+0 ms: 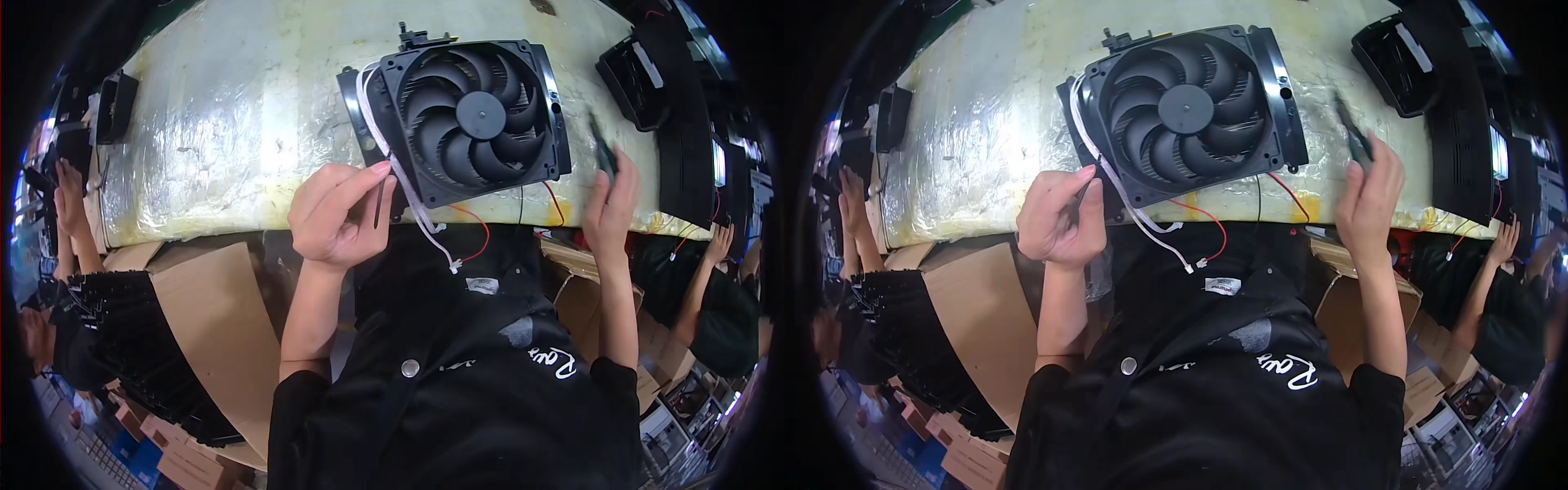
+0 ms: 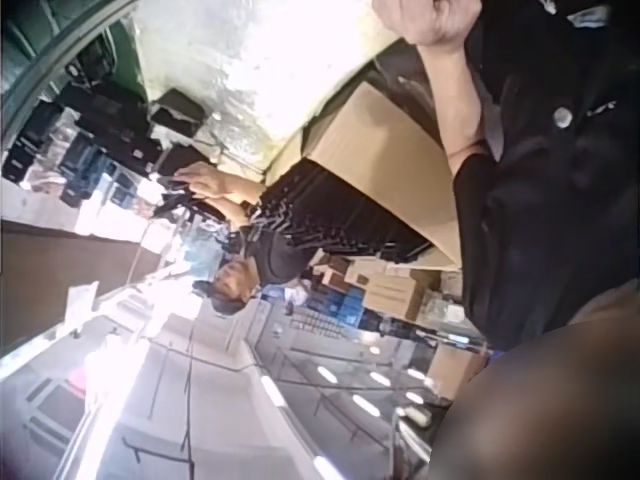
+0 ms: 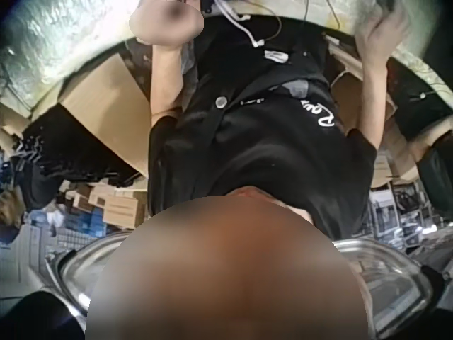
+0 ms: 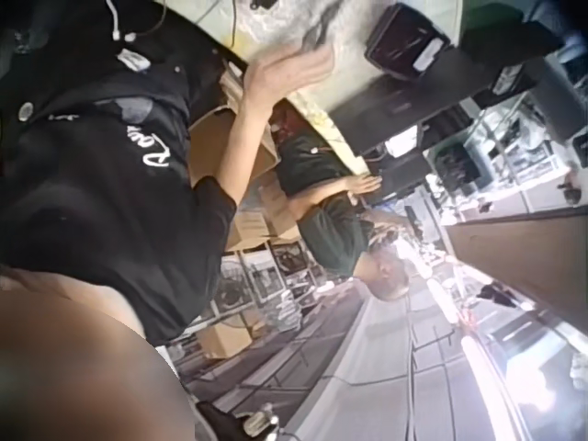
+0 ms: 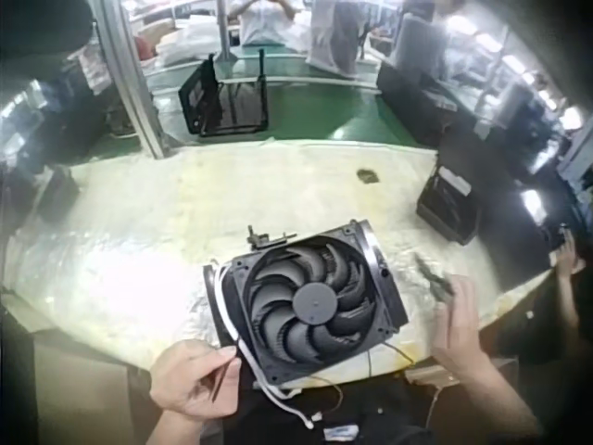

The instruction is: Assembling electronic components by attaching a cooling fan to a plastic housing using cable ties.

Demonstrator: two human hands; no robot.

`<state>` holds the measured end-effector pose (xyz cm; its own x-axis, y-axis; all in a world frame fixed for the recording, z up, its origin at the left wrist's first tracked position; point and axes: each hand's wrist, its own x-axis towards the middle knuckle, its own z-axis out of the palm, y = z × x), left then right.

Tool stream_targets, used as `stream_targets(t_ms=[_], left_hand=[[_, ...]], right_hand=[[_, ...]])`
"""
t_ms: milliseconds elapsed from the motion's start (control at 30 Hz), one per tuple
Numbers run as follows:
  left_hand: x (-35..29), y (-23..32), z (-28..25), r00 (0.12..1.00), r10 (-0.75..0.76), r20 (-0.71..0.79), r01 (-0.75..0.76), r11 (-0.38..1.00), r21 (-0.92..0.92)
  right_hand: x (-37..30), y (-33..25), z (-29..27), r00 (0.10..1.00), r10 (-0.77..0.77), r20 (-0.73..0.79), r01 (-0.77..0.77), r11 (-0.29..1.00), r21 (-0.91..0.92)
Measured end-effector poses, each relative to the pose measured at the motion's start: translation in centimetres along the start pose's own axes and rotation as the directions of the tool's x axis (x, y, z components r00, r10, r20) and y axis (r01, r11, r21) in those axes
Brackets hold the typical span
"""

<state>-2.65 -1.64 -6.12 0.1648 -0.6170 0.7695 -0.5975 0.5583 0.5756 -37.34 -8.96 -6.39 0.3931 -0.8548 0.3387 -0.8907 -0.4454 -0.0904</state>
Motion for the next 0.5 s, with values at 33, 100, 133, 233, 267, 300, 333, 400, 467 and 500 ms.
stream_targets(t_ms=[33,100,133,233,267,300,333,400,467,500], left_hand=[[0.0,-0.1,0.0,1.0,0.014,-0.016,-0.014,1.0,-0.01],[-0.1,-0.2,0.3,0.999,0.024,-0.036,-0.024,1.0,-0.012],[-0.1,-0.2,0.4,0.999,0.018,-0.048,-0.02,0.999,-0.034],[-0.2,-0.4,0.2,0.997,0.015,-0.082,-0.02,0.998,-0.061],[-0.4,-0.4,0.1,0.994,0.015,-0.109,-0.022,0.998,-0.064],[-0.5,-0.3,0.0,0.994,0.014,-0.107,-0.021,0.998,-0.065],[-0.6,-0.2,-0.1,0.995,-0.008,-0.1,0.002,0.998,-0.057],[-0.5,-0.1,0.0,0.996,-0.026,-0.09,0.022,0.999,-0.046],[-0.5,-0.3,0.3,0.992,-0.012,-0.124,0.005,0.998,-0.058],[-0.5,-0.3,0.3,0.992,-0.014,-0.127,0.006,0.998,-0.06]], right_hand=[[-0.6,0.7,0.4,0.991,0.089,-0.099,-0.073,0.986,0.152],[-0.4,0.2,-0.3,0.96,0.247,-0.133,-0.131,0.816,0.563],[0.6,-1.4,-1.6,0.957,0.223,-0.185,-0.077,0.811,0.58],[5.7,-7.3,-7.0,0.979,-0.187,-0.077,0.202,0.874,0.442],[7.3,-9.0,-8.1,0.935,-0.354,-0.003,0.325,0.857,0.401],[8.9,-10.9,-9.3,0.883,-0.466,0.054,0.431,0.852,0.297],[9.8,-12.2,-9.9,0.818,-0.562,0.123,0.536,0.822,0.195],[10.8,-12.9,-9.0,0.772,-0.628,0.102,0.609,0.776,0.164],[11.3,-13.7,-9.0,0.717,-0.691,0.091,0.679,0.722,0.13],[11.4,-14.1,-9.3,0.708,-0.696,0.121,0.689,0.718,0.101]])
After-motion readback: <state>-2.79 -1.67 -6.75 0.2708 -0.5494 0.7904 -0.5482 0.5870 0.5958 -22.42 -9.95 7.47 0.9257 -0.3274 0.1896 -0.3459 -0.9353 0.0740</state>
